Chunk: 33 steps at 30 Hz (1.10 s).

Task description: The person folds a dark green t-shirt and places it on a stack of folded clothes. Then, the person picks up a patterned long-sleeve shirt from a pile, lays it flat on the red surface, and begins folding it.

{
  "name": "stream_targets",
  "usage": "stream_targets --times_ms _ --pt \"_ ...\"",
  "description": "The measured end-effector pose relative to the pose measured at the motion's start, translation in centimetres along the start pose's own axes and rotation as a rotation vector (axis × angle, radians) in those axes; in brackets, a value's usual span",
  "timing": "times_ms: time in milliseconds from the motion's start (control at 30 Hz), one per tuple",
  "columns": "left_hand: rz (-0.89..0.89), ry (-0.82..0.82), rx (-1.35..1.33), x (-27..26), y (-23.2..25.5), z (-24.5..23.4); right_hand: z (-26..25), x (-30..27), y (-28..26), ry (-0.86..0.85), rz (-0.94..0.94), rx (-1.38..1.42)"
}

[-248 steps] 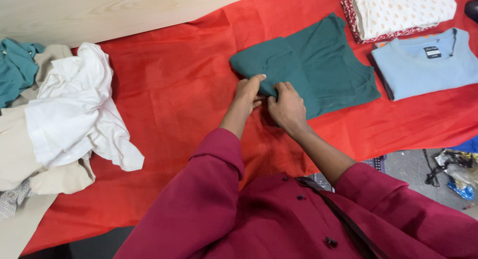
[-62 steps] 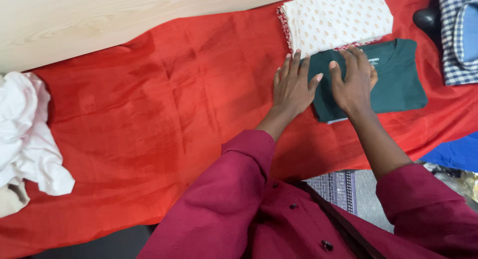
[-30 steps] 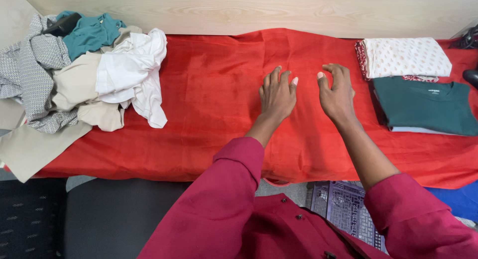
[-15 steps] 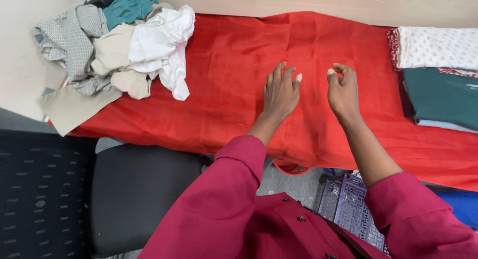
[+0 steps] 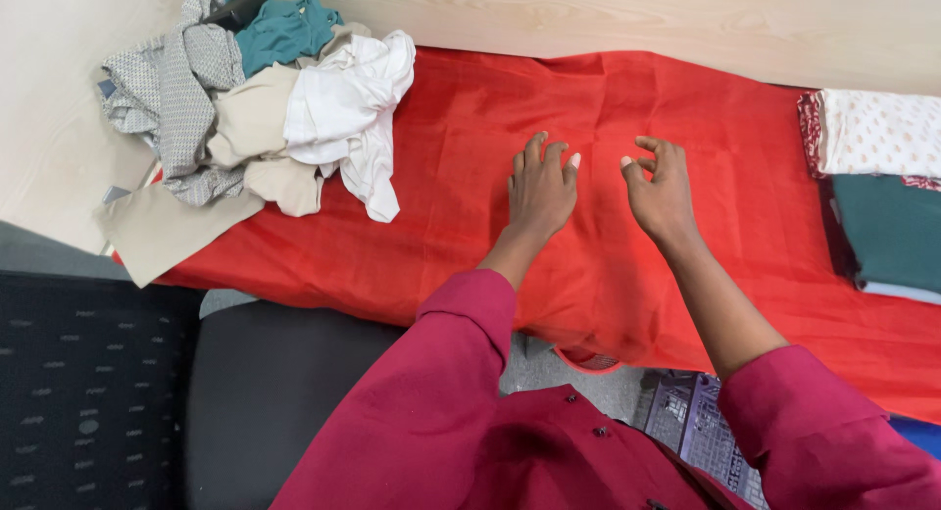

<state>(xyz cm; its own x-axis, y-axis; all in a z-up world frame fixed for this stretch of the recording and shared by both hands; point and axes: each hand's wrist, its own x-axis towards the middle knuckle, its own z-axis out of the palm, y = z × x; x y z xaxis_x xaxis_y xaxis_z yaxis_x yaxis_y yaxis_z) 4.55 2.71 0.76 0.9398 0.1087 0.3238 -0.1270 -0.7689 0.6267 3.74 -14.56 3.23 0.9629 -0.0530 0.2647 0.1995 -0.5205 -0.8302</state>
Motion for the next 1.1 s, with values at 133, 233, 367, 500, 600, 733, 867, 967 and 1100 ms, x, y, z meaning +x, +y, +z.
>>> stream_targets --times_ms 133,233,367,500,600,733,867,967,1100 --pt "-0.012 -0.017 0.01 3.9 -1.6 -0.6 2.2 3.2 -1.0 -0.033 0.011 -0.024" --pt "-0.037 -0.028 -0.01 6.0 -3.3 -1.3 4.7 5.0 -2.1 -0.107 0.012 -0.037" --pt "-0.055 -0.054 0.0 7.7 -6.1 -2.1 8.1 6.6 -3.0 -0.153 0.017 -0.015" --pt "-0.076 -0.069 0.027 8.6 -8.8 -2.7 10.2 7.2 -2.9 -0.161 -0.003 -0.026" --pt "-0.078 -0.076 0.049 9.4 -10.0 -3.2 11.1 7.9 -2.9 -0.15 -0.046 -0.006" --pt "-0.091 -0.095 0.063 9.8 -11.0 -3.4 11.7 8.5 -2.9 -0.182 -0.001 0.021" --pt "-0.111 -0.086 0.067 9.9 -11.4 -3.9 12.5 9.3 -3.1 -0.225 -0.036 0.015" --pt "-0.138 -0.063 0.079 9.9 -11.4 -4.5 12.9 9.7 -3.2 -0.255 -0.165 -0.004" --pt "-0.142 -0.031 0.101 10.0 -10.7 -5.2 12.7 10.5 -3.3 -0.283 -0.142 0.01"
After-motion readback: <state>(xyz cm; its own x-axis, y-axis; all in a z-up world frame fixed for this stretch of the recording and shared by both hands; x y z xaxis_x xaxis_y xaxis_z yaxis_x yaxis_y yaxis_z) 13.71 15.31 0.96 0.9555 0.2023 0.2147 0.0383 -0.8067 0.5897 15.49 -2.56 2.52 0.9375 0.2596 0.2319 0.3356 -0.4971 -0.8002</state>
